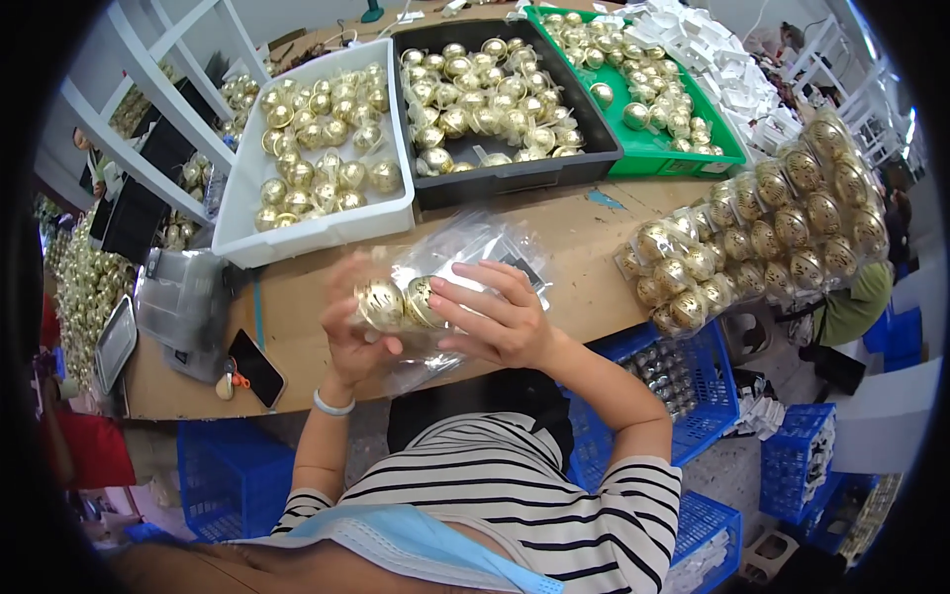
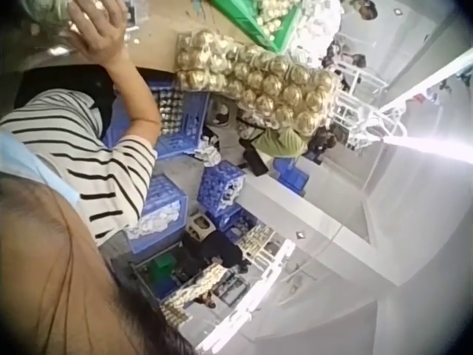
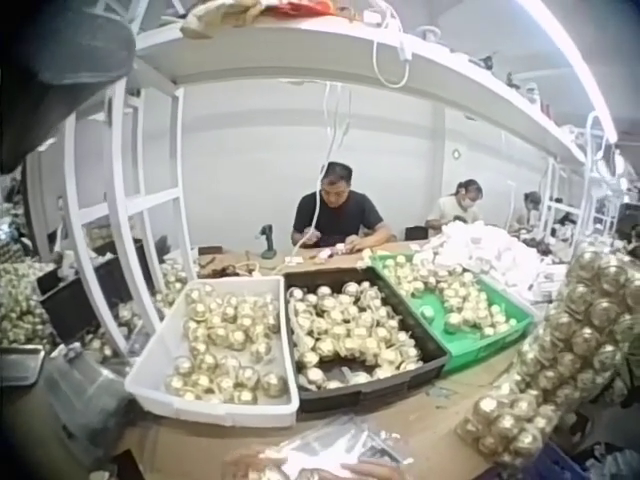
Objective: Manually packaging gold-colored spherical ornaments into small plastic bags at a workstation.
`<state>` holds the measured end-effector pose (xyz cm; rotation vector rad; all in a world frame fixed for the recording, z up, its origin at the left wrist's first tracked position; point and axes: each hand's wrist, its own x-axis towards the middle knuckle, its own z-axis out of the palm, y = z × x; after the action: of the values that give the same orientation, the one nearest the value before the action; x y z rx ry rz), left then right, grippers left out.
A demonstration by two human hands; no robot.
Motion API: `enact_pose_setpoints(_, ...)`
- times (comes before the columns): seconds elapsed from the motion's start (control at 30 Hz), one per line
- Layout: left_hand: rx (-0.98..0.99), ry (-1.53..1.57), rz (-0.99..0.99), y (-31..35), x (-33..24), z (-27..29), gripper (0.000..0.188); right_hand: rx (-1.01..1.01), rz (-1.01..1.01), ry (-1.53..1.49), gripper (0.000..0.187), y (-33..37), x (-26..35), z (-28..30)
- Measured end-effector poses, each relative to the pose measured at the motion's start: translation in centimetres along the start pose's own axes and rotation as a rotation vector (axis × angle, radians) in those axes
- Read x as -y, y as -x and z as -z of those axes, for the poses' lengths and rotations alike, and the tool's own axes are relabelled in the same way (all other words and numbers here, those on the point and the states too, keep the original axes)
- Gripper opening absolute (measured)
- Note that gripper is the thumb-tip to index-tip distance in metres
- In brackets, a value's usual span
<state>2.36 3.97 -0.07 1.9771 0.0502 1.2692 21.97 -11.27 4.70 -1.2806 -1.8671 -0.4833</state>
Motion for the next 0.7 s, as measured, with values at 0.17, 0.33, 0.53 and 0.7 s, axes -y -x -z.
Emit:
enact_pose_setpoints(0.17, 0.004, 0.136, -0.048, -0.1, 0.5, -0.7, 0.048, -0.006, -0.077, -0.058, 0.035, -5.3, -0.3, 4.1)
enact_pose_setpoints(0.33, 0.083, 0.015, -0.123, -0.2, -0.7, -0.4, 0.045, 0.633, -0.082, -0.174, 0.020, -11.4, -2.3, 3.2)
enact_pose_setpoints(0.53, 0.002, -0.048, -0.087, -1.0, -1.6, -1.9, 0.036, 0.625, -0.024, 0.068, 0.015, -11.9, -2.1, 2.8)
enact_pose_setpoints(0.7, -0.005, -0.061, -0.099, -0.4, -1.3, -1.7, 0.031, 0.813, -0.275, -0.098, 0.029, -10.8, -3.5, 6.2)
